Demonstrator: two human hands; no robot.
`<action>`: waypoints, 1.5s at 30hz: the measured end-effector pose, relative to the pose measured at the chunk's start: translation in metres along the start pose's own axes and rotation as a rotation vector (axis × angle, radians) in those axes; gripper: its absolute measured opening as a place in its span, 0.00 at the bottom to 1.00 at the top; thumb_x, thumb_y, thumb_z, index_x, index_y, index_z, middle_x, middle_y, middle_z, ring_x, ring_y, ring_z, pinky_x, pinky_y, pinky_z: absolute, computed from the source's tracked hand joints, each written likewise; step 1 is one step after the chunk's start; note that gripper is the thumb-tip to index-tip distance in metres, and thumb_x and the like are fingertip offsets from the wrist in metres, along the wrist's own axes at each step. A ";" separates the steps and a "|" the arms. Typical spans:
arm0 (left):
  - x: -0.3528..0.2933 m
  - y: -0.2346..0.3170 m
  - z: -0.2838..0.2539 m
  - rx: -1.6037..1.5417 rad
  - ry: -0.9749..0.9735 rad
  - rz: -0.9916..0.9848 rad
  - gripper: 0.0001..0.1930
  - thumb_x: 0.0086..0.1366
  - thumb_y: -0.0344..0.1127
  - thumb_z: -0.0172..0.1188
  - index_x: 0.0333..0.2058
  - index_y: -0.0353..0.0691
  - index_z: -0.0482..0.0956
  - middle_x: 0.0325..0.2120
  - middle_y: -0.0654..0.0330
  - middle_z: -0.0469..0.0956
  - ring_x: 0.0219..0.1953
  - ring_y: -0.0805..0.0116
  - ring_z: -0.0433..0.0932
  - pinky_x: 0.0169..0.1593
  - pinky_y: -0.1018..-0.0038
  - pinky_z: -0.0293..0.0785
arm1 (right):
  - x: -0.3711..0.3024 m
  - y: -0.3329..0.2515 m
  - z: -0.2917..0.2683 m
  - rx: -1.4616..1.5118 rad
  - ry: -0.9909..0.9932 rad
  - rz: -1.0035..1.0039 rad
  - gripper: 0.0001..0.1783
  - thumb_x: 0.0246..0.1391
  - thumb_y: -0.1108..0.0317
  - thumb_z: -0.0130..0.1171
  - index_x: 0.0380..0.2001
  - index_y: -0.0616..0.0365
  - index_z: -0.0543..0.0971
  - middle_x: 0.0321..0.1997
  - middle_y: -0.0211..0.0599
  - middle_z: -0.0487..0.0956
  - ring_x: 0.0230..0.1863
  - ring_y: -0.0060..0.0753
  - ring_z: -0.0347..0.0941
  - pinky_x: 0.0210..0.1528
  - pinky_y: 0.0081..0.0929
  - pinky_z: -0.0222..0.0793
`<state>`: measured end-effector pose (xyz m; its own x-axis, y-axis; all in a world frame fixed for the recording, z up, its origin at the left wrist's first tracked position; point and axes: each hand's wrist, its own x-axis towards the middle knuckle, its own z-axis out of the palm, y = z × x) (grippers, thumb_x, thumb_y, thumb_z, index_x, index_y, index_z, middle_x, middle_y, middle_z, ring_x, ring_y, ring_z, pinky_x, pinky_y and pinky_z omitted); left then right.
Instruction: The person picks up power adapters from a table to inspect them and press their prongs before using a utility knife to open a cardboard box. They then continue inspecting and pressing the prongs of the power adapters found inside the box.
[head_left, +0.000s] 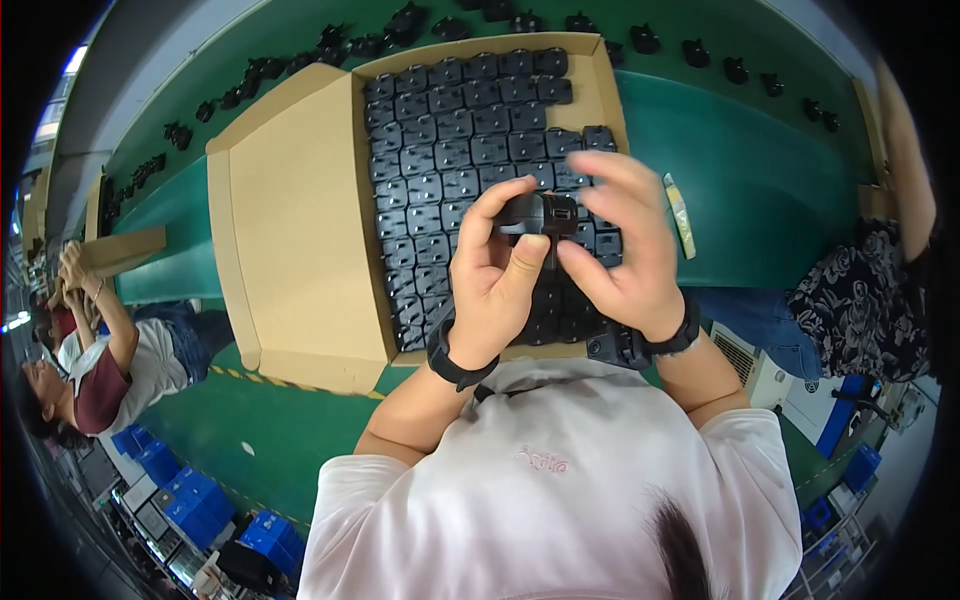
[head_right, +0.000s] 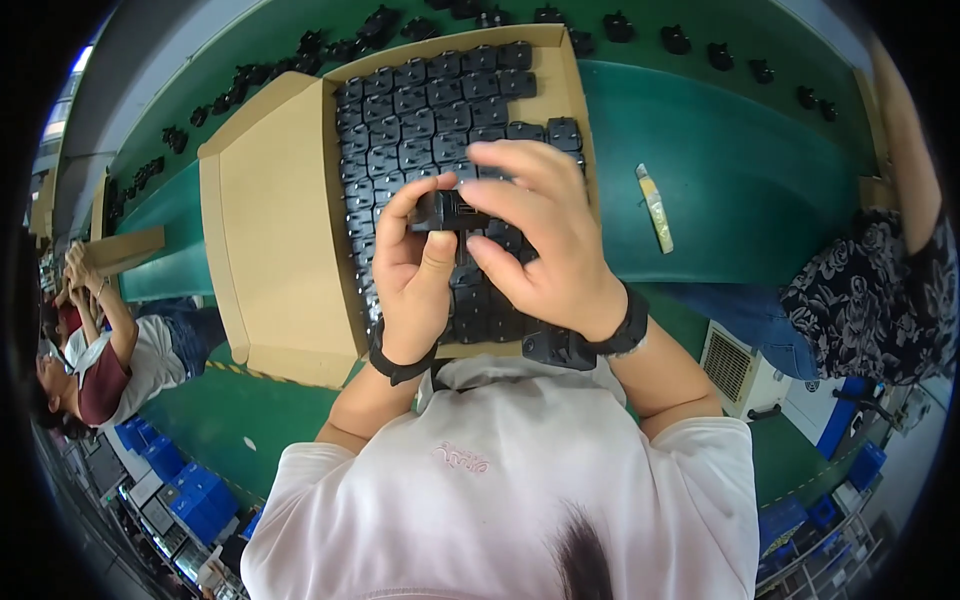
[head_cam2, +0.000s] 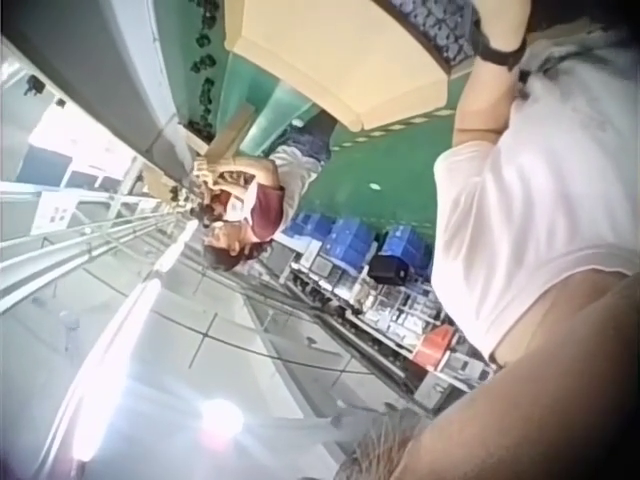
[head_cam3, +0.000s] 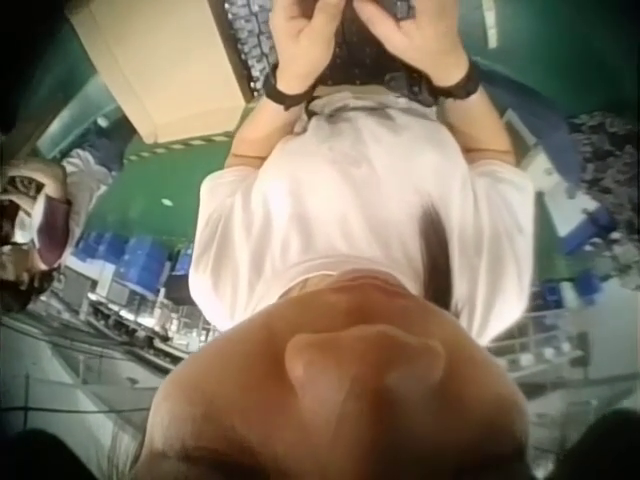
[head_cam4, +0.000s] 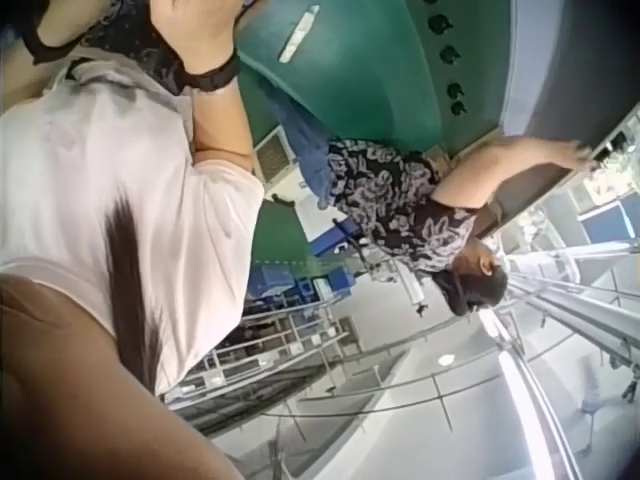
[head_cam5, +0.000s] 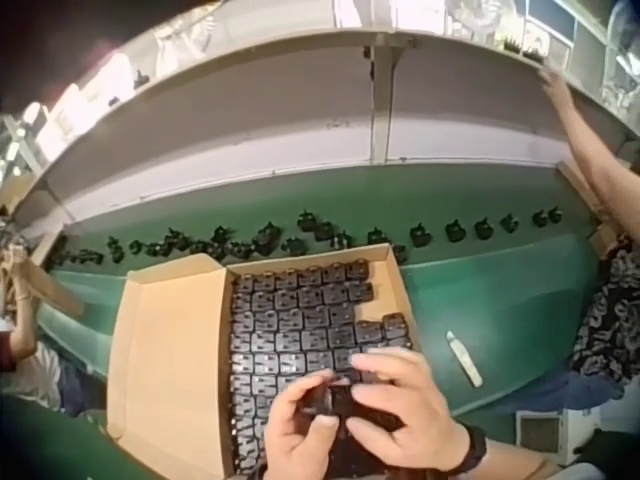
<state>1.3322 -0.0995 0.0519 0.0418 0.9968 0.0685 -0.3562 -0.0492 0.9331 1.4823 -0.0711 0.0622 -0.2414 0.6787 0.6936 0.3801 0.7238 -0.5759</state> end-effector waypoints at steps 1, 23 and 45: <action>0.004 -0.004 0.002 -0.004 -0.010 0.006 0.21 0.61 0.31 0.55 0.52 0.36 0.64 0.49 0.55 0.64 0.48 0.68 0.69 0.50 0.76 0.66 | -0.003 0.008 0.002 0.075 -0.069 0.078 0.34 0.40 0.85 0.58 0.50 0.51 0.59 0.47 0.49 0.69 0.37 0.33 0.72 0.36 0.23 0.70; 0.177 -0.154 0.045 1.621 -0.701 -0.235 0.23 0.48 0.35 0.61 0.46 0.41 0.71 0.42 0.51 0.73 0.46 0.50 0.68 0.50 0.60 0.62 | -0.021 0.245 -0.043 0.569 0.235 0.956 0.18 0.49 0.78 0.55 0.46 0.62 0.71 0.41 0.36 0.76 0.39 0.22 0.72 0.41 0.17 0.67; 0.047 -0.058 -0.081 0.515 0.464 -0.155 0.19 0.48 0.28 0.60 0.40 0.36 0.67 0.32 0.62 0.70 0.33 0.74 0.69 0.38 0.79 0.68 | -0.100 0.132 -0.007 -0.303 -0.411 0.747 0.29 0.47 0.76 0.50 0.56 0.63 0.62 0.20 0.55 0.73 0.23 0.53 0.71 0.26 0.41 0.66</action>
<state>1.2792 -0.0450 -0.0279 -0.3861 0.9134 -0.1287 0.1128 0.1852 0.9762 1.5630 -0.0444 -0.0798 -0.1151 0.9916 -0.0585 0.7708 0.0520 -0.6349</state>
